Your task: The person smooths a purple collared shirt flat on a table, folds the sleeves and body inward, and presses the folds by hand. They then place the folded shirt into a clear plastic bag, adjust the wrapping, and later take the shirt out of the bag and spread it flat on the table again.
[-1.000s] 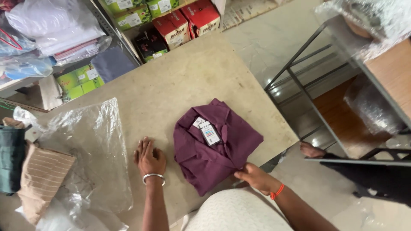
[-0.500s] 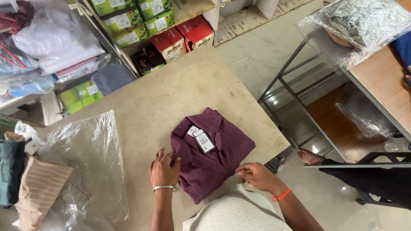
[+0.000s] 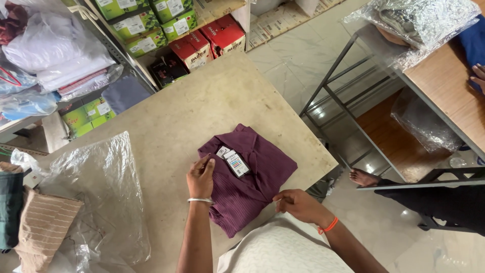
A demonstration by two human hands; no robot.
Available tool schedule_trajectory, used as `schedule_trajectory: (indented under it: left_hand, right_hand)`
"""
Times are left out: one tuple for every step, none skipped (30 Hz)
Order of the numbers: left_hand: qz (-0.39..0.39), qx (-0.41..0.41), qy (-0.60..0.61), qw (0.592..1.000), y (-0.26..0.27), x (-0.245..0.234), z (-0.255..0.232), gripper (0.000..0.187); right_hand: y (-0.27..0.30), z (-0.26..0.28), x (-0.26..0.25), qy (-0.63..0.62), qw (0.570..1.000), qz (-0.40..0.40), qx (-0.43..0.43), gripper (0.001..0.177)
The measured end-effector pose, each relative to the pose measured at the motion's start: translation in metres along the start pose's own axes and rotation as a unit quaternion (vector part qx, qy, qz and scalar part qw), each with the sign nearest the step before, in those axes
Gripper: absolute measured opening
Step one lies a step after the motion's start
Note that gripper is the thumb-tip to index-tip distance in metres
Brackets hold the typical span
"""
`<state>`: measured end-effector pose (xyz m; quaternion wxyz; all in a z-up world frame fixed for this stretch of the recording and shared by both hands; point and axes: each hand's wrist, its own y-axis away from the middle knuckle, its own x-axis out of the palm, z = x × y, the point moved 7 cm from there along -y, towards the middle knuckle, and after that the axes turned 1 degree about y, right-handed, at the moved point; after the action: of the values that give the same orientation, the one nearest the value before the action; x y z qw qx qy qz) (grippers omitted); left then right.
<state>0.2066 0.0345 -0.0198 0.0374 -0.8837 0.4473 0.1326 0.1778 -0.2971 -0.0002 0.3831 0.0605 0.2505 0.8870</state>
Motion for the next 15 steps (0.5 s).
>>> schedule_trajectory:
  left_hand:
    - [0.0, 0.0, -0.001, 1.0, -0.001, 0.002, 0.007, 0.024]
    - [0.031, -0.05, 0.137, 0.989, -0.003, 0.01, 0.02, 0.024]
    - [0.061, -0.099, 0.271, 0.955, -0.002, 0.02, 0.031, 0.024]
    - [0.061, -0.101, 0.271, 0.955, -0.001, 0.02, 0.03, 0.024]
    - [0.071, -0.124, 0.357, 0.923, 0.002, 0.024, 0.03, 0.019]
    - [0.08, -0.147, 0.44, 0.882, 0.004, 0.028, 0.03, 0.014]
    - [0.076, -0.147, 0.442, 0.882, 0.007, 0.028, 0.029, 0.014]
    - [0.077, -0.177, 0.463, 0.865, 0.01, 0.03, 0.03, 0.013]
    - [0.08, -0.205, 0.483, 0.848, 0.012, 0.033, 0.03, 0.012]
    - [0.079, -0.204, 0.483, 0.848, 0.011, 0.036, 0.042, 0.012]
    - [0.071, -0.203, 0.45, 0.867, 0.012, 0.037, 0.056, 0.018]
    - [0.062, -0.201, 0.417, 0.884, 0.014, 0.039, 0.071, 0.023]
    - [0.063, -0.205, 0.415, 0.884, 0.02, 0.037, 0.06, 0.023]
    - [0.061, -0.161, 0.26, 0.95, 0.024, 0.03, 0.046, 0.032]
    - [0.058, -0.112, 0.098, 0.987, 0.028, 0.024, 0.03, 0.042]
  right_hand:
    - [0.0, 0.001, 0.001, -0.001, 1.0, 0.001, 0.0, 0.032]
    - [0.0, 0.002, 0.0, 0.001, 1.0, -0.005, 0.009, 0.032]
    - [0.001, 0.001, -0.001, 0.002, 1.0, -0.011, 0.02, 0.032]
    - [0.001, 0.004, 0.0, 0.001, 1.0, -0.01, 0.02, 0.032]
    - [0.002, 0.007, 0.0, 0.02, 1.0, -0.011, 0.021, 0.032]
    - [0.003, 0.01, 0.001, 0.039, 0.999, -0.012, 0.022, 0.032]
    - [0.002, 0.006, 0.001, 0.042, 0.999, -0.009, 0.022, 0.032]
    - [0.002, 0.003, 0.001, 0.04, 0.999, -0.012, 0.023, 0.033]
    - [0.001, 0.001, 0.001, 0.037, 0.999, -0.018, 0.022, 0.034]
    - [-0.002, 0.0, 0.0, 0.038, 0.999, -0.017, 0.021, 0.034]
    - [-0.001, -0.003, 0.0, 0.025, 0.999, -0.019, 0.022, 0.034]
    - [0.0, -0.006, 0.0, 0.013, 0.999, -0.02, 0.022, 0.034]
    - [0.0, -0.005, -0.001, 0.011, 0.999, -0.02, 0.025, 0.034]
    - [0.0, -0.004, -0.001, 0.031, 0.999, -0.024, 0.026, 0.034]
    - [0.0, -0.002, -0.002, 0.052, 0.998, -0.027, 0.027, 0.033]
